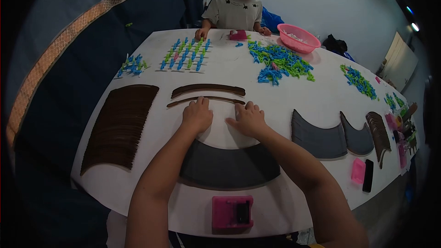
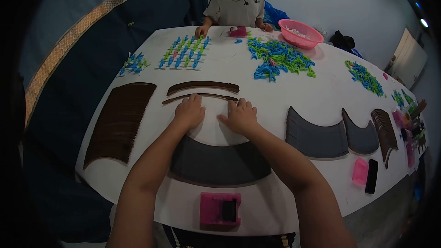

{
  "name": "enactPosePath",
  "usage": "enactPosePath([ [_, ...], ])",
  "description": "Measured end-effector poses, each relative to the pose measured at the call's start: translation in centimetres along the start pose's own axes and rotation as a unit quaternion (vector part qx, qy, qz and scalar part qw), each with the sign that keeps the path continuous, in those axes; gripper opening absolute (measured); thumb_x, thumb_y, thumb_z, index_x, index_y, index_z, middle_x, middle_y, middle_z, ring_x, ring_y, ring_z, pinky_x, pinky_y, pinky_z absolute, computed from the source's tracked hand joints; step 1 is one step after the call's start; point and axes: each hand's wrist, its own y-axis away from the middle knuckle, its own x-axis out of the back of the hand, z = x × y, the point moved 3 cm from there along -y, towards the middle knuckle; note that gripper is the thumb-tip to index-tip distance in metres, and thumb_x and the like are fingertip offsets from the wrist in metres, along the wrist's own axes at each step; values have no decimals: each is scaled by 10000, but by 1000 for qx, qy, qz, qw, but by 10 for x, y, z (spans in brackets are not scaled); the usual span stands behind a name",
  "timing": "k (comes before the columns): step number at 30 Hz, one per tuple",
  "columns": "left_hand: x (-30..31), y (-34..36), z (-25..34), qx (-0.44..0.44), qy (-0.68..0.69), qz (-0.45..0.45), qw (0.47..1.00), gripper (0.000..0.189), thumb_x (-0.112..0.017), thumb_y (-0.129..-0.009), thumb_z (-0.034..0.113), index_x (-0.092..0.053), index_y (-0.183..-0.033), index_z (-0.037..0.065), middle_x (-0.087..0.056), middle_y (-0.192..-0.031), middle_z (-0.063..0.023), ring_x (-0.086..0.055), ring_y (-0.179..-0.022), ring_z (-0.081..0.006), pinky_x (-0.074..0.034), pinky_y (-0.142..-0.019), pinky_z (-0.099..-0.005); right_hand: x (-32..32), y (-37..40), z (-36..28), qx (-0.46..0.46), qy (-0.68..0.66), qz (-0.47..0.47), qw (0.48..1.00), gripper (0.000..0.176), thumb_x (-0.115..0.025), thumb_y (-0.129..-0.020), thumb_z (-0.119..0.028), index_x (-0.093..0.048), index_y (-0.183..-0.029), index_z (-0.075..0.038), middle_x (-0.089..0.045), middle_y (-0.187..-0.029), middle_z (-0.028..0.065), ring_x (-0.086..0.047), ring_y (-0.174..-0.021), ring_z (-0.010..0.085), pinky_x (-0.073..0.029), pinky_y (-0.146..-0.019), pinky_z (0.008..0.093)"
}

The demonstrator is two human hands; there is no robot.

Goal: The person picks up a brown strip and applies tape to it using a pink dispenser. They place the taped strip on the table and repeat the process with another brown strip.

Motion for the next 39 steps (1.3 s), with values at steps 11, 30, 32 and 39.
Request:
enactPosePath([
  [11,-3,-21,-7,-26,17,-8,999,497,-646,-1010,316,-540,-1391,14,-571,-1445,-179,-623,-1228,-419,-544,-1038,-550,-1,-18,3,-27,-10,17,999,681,-721,-920,-617,-657,-1346,-90,-599,-1304,221,-587,-1232,402,-461,-1021,562],
  [30,-7,-30,-10,-70,31,15,997,437,-630,-1005,292,-526,-1353,50,-578,-1399,-169,-631,-1173,-431,-537,-984,-569,4,-24,4,-61,-11,-27,998,864,-691,-906,-673,-526,-1567,-141,-589,-1395,232,-587,-1307,406,-464,-1069,577],
  [32,-7,-31,-9,-73,31,13,997,438,-629,-1005,291,-523,-1355,51,-578,-1399,-168,-631,-1172,-430,-536,-983,-570,5,-23,3,-69,-10,-36,997,876,-690,-904,-674,-516,-1577,-141,-588,-1401,228,-585,-1312,403,-463,-1068,580],
  [39,-6,-32,-10,-68,35,4,997,435,-626,-1010,293,-521,-1358,54,-575,-1421,-159,-624,-1190,-425,-533,-994,-567,6,-23,2,-75,-19,-32,996,889,-697,-899,-672,-509,-1581,-133,-586,-1413,229,-574,-1328,403,-455,-1072,583],
])
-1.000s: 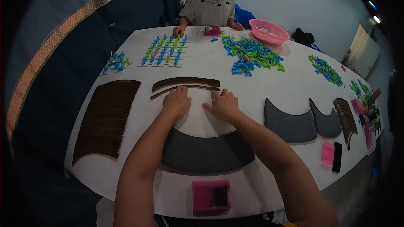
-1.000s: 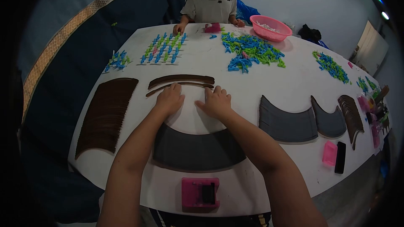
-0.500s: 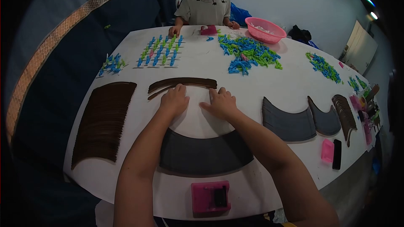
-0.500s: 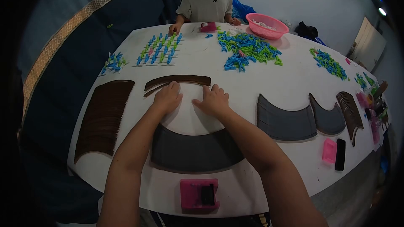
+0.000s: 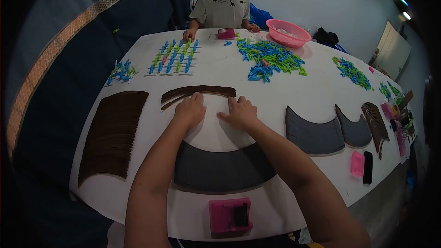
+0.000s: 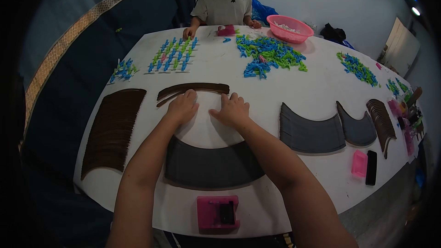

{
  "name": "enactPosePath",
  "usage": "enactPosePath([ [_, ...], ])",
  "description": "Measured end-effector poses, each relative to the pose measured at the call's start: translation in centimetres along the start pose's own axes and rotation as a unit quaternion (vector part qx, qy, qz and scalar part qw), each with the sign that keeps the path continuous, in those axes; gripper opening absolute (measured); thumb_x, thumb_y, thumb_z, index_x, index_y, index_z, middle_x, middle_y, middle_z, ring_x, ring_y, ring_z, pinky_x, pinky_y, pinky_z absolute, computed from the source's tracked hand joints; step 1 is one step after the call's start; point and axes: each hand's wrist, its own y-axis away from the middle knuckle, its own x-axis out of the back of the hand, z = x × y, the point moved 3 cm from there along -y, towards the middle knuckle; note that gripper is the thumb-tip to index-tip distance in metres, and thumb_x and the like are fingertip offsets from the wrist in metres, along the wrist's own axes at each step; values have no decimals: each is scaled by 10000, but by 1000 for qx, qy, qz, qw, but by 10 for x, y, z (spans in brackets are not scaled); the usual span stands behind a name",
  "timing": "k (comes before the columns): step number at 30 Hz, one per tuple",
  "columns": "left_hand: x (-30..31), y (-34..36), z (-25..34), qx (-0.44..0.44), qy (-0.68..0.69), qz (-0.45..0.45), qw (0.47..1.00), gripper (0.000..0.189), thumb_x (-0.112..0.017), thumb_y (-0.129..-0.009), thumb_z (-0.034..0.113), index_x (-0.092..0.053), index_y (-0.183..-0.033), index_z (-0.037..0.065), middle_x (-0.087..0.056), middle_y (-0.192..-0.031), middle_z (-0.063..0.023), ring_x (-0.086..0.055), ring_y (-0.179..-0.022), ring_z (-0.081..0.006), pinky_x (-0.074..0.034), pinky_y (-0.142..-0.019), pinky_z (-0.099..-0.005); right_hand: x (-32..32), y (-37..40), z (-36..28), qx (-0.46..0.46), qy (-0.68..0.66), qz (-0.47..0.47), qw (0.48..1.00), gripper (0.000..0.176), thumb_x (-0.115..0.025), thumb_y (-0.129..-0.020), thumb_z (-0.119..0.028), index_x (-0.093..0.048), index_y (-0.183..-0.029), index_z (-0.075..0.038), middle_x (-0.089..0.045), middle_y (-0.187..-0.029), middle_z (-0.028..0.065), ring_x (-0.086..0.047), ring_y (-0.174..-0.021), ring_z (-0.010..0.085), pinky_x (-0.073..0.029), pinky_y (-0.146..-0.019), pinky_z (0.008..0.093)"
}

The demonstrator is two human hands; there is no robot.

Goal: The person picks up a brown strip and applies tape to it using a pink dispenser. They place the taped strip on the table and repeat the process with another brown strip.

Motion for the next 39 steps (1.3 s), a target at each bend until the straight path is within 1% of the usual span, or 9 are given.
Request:
enactPosePath([
  [5,4,10,0,20,-9,14,1000,451,-646,-1006,313,-548,-1352,41,-587,-1424,-166,-624,-1211,-429,-535,-1012,-557,0,-2,0,-6,-3,-7,1000,856,-704,-901,-670,-536,-1541,-127,-587,-1414,227,-571,-1333,402,-454,-1072,582],
  [11,26,49,-16,188,-42,-24,981,560,-701,-992,394,-590,-1372,-3,-592,-1419,-200,-625,-1263,-412,-543,-1039,-528,3,0,0,-4,-2,-6,1000,836,-711,-893,-661,-572,-1512,-116,-592,-1419,215,-571,-1340,387,-462,-1059,577],
  [22,30,47,-28,208,-42,-27,977,695,-654,-1000,459,-510,-1483,-20,-536,-1518,-224,-618,-1277,-433,-528,-1068,-541,2,1,-1,2,1,-6,1000,810,-687,-912,-662,-553,-1513,-135,-573,-1407,211,-558,-1343,395,-438,-1070,572],
  [26,30,48,-27,209,-42,-34,976,670,-654,-999,454,-526,-1458,-17,-540,-1508,-225,-616,-1278,-436,-529,-1062,-547,0,0,1,-2,1,-10,1000,804,-680,-917,-670,-542,-1523,-160,-567,-1405,208,-553,-1343,392,-419,-1080,560],
  [29,31,51,-30,206,-29,-9,978,613,-691,-983,397,-548,-1418,-10,-545,-1492,-235,-623,-1262,-441,-536,-1047,-538,0,1,2,3,2,-2,1000,813,-675,-921,-671,-532,-1543,-167,-568,-1403,208,-551,-1343,391,-416,-1083,561],
  [32,36,59,-47,254,64,46,964,617,-714,-954,306,-507,-1446,-5,-580,-1420,-239,-640,-1230,-428,-542,-1035,-535,-3,0,3,5,12,0,1000,823,-669,-927,-671,-515,-1563,-171,-568,-1402,205,-548,-1346,387,-414,-1086,561],
  [34,40,66,-68,335,99,186,918,642,-731,-919,211,-458,-1467,15,-586,-1428,-244,-641,-1244,-428,-540,-1034,-525,-1,1,1,5,9,-1,1000,830,-667,-929,-671,-509,-1569,-167,-568,-1404,206,-546,-1348,386,-414,-1086,561],
  [37,34,64,-94,330,135,223,907,669,-740,-893,183,-446,-1477,45,-607,-1446,-219,-652,-1269,-399,-543,-1026,-511,0,3,1,5,9,-2,1000,845,-664,-932,-672,-496,-1583,-159,-567,-1409,208,-544,-1351,386,-414,-1087,562],
  [39,35,58,-101,349,145,202,903,667,-741,-886,185,-453,-1475,57,-626,-1441,-194,-662,-1270,-380,-546,-1021,-497,-1,2,2,5,9,-2,1000,854,-663,-933,-673,-490,-1590,-156,-566,-1411,209,-543,-1351,386,-413,-1087,562],
])
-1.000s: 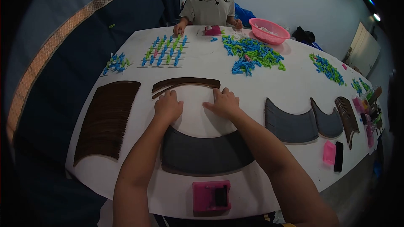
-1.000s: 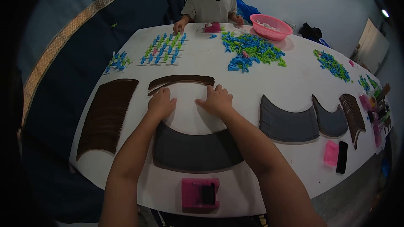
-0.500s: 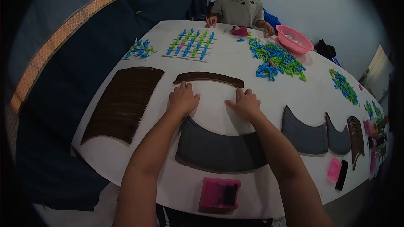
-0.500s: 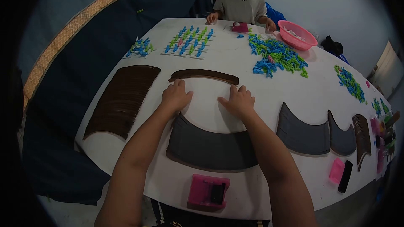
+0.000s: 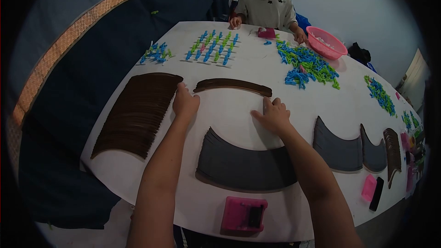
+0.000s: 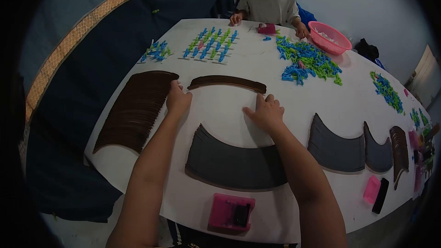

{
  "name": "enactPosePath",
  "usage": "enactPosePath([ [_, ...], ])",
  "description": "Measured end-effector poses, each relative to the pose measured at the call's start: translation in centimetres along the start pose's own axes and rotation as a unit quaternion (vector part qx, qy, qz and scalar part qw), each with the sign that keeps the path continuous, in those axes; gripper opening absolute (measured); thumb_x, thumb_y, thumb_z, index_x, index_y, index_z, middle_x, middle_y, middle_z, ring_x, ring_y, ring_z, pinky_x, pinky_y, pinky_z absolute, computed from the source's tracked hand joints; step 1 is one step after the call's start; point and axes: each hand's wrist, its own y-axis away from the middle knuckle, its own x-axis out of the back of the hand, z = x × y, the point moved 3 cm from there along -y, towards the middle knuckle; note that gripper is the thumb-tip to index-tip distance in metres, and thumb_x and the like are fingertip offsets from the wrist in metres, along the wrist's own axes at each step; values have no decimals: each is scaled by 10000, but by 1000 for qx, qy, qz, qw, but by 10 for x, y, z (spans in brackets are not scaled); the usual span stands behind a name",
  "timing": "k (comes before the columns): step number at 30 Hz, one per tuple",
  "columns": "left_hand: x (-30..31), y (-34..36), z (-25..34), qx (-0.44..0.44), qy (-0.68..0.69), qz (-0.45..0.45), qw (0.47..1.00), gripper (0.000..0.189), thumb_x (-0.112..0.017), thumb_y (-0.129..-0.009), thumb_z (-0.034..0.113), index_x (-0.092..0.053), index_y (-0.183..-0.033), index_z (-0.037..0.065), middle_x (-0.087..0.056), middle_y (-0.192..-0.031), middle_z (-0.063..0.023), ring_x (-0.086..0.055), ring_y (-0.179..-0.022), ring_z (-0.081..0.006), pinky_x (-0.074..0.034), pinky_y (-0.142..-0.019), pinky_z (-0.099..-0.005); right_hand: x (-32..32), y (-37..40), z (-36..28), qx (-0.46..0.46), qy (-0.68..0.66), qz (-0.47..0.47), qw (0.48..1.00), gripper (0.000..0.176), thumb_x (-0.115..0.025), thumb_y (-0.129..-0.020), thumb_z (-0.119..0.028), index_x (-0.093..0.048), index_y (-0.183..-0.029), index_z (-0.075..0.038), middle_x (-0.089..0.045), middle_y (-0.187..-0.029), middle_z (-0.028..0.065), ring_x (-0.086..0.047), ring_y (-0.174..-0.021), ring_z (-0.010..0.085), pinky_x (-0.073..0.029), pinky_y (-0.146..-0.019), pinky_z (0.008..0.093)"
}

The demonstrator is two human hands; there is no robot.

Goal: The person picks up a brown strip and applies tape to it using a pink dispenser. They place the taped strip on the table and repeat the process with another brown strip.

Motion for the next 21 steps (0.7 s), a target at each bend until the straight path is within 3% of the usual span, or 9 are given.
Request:
enactPosePath([
  [7,-1,0,7,20,-28,-22,999,652,-733,-878,188,-475,-1471,101,-712,-1336,-95,-711,-1210,-308,-557,-990,-447,-1,-2,1,1,6,2,1000,866,-660,-932,-681,-485,-1596,-154,-569,-1406,204,-547,-1345,377,-417,-1084,557],
  [21,-1,1,7,16,-24,-20,999,642,-736,-862,179,-488,-1448,100,-734,-1231,-85,-735,-1125,-315,-569,-945,-453,0,0,-1,3,10,3,1000,855,-662,-938,-673,-485,-1597,-158,-576,-1393,203,-554,-1334,374,-427,-1069,553],
])
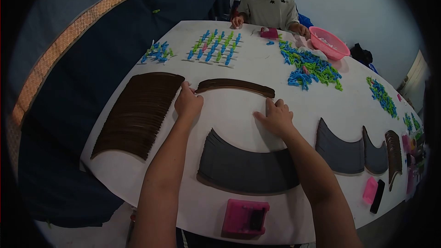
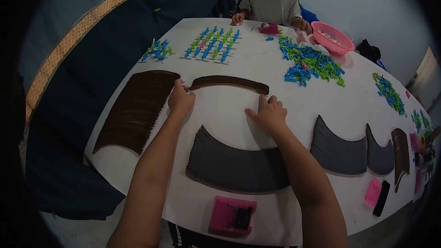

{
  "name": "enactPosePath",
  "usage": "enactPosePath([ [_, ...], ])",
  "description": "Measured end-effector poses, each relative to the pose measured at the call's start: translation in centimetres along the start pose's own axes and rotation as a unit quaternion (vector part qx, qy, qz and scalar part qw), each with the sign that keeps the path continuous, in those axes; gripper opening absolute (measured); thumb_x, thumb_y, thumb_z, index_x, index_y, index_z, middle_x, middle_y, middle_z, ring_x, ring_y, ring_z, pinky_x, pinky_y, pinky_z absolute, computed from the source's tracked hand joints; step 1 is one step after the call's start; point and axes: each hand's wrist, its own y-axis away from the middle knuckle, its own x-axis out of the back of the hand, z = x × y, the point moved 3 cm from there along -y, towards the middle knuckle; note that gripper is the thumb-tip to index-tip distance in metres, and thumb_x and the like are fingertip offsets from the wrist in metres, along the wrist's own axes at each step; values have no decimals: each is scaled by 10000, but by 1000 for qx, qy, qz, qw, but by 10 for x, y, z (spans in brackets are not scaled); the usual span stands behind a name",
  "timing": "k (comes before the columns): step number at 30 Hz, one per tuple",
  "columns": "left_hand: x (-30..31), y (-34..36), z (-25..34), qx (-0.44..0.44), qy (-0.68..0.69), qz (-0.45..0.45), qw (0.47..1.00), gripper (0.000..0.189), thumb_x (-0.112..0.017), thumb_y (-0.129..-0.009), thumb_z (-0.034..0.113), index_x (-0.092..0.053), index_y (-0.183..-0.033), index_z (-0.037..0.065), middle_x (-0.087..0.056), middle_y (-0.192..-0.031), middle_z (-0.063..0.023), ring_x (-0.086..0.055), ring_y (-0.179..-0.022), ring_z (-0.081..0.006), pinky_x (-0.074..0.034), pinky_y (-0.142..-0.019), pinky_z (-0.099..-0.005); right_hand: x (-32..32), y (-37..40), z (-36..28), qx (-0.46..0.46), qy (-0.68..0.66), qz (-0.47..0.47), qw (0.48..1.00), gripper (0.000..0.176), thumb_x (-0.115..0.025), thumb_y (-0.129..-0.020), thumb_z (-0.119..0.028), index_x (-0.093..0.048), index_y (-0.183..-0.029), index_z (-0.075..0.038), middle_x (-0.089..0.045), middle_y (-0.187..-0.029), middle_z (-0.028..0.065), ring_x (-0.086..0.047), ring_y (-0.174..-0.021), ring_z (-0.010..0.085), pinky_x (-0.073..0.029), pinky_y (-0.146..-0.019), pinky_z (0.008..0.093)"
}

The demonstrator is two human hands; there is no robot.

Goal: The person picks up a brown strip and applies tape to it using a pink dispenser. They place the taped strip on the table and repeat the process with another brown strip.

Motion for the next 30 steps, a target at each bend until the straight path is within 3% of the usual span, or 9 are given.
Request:
enactPosePath([
  [5,-2,-1,0,1,-3,-7,1000,645,-735,-866,178,-486,-1456,98,-731,-1251,-95,-734,-1130,-323,-569,-954,-455,1,0,0,3,-2,-2,1000,858,-665,-936,-670,-486,-1601,-157,-574,-1405,210,-559,-1331,377,-427,-1073,558],
  [11,-3,7,-2,-68,-58,18,996,647,-738,-893,214,-478,-1448,5,-714,-1252,-217,-702,-1165,-388,-573,-969,-500,2,2,0,12,-10,11,1000,843,-675,-937,-659,-511,-1572,-131,-576,-1398,221,-560,-1318,402,-439,-1066,575],
  [13,6,22,6,-81,-145,-12,986,588,-733,-931,243,-510,-1390,-48,-710,-1219,-252,-693,-1124,-431,-580,-945,-528,-2,-1,2,9,-8,15,1000,840,-674,-939,-659,-515,-1562,-118,-574,-1399,225,-559,-1313,410,-445,-1063,577],
  [18,30,58,7,-187,-253,-80,946,382,-667,-1015,241,-575,-1257,-39,-721,-1178,-240,-703,-1055,-436,-591,-901,-536,-1,-1,10,27,-29,10,999,797,-691,-929,-642,-593,-1478,-73,-562,-1424,218,-540,-1334,407,-435,-1078,591],
  [21,43,72,7,-233,-294,-109,921,350,-611,-1058,258,-577,-1213,-54,-739,-1063,-294,-710,-990,-458,-582,-882,-559,4,7,21,66,-40,-20,997,704,-720,-943,-580,-652,-1395,-44,-587,-1384,227,-571,-1299,420,-467,-1075,573],
  [23,58,87,13,-232,-320,-166,903,298,-592,-1056,246,-610,-1153,-35,-736,-1023,-294,-715,-983,-440,-578,-859,-554,6,32,32,152,-186,33,970,547,-743,-972,-461,-700,-1306,-30,-629,-1308,214,-625,-1216,424,-516,-1048,525],
  [24,65,92,14,-235,-319,-162,904,298,-592,-1056,246,-610,-1153,-35,-736,-1023,-294,-715,-983,-440,-578,-859,-554,13,51,37,152,-185,38,970,547,-743,-972,-461,-700,-1306,-30,-629,-1308,214,-625,-1216,424,-516,-1048,525],
  [26,78,106,9,-230,-323,-169,903,231,-614,-1029,186,-646,-1125,-22,-732,-1008,-277,-713,-990,-419,-571,-842,-536,41,111,39,249,-238,57,937,416,-777,-975,-306,-703,-1266,-19,-656,-1234,199,-668,-1135,405,-560,-982,438],
  [30,107,159,-10,-246,-178,-83,949,145,-684,-950,106,-656,-1059,15,-719,-974,-221,-691,-976,-431,-558,-840,-542,43,205,72,342,-187,106,915,320,-815,-917,-232,-730,-1164,-48,-676,-1160,150,-664,-1083,380,-566,-929,454],
])
